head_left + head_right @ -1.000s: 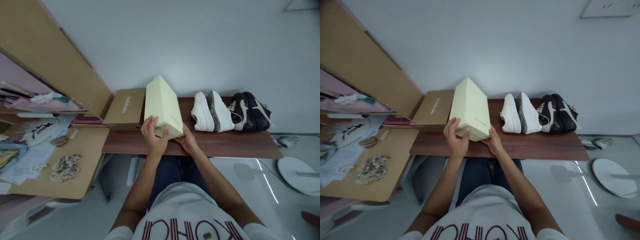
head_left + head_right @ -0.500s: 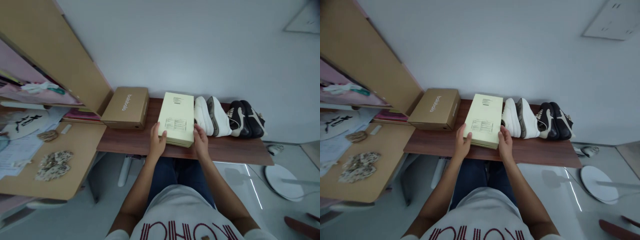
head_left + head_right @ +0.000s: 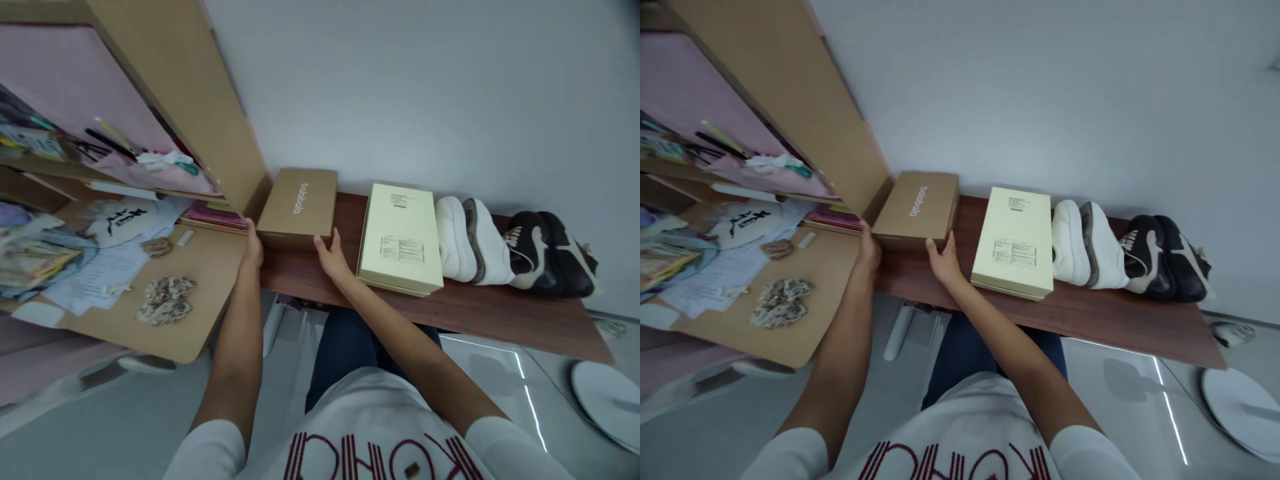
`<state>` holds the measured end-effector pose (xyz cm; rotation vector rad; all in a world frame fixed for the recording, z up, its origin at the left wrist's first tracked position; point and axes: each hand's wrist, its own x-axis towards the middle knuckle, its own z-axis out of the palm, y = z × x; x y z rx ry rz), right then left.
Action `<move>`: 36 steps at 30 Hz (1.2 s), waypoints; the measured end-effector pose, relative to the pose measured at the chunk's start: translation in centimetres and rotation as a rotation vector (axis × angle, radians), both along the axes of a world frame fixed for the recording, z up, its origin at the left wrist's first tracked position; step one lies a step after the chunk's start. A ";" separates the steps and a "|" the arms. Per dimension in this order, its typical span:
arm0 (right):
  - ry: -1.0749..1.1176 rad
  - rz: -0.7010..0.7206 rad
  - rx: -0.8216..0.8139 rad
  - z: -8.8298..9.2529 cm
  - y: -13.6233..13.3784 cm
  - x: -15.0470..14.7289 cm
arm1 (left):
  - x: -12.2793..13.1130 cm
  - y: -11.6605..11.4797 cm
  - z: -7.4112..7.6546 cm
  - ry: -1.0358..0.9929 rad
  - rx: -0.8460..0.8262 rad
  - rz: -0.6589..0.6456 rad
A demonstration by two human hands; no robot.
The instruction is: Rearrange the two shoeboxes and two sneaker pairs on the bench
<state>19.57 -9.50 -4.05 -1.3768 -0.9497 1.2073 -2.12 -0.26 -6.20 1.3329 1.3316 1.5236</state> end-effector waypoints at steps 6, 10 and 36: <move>0.189 -0.122 -0.048 -1.2 -0.7 -0.2 | 2.6 -8.7 2.3 -0.130 -0.106 -0.055; 0.542 -0.171 -0.193 -2.4 -3.4 -1.1 | 3.7 -10.9 4.9 -0.025 0.199 0.121; 0.243 0.112 0.002 3.9 -3.0 1.2 | 8.8 -8.9 7.0 0.206 0.302 -0.184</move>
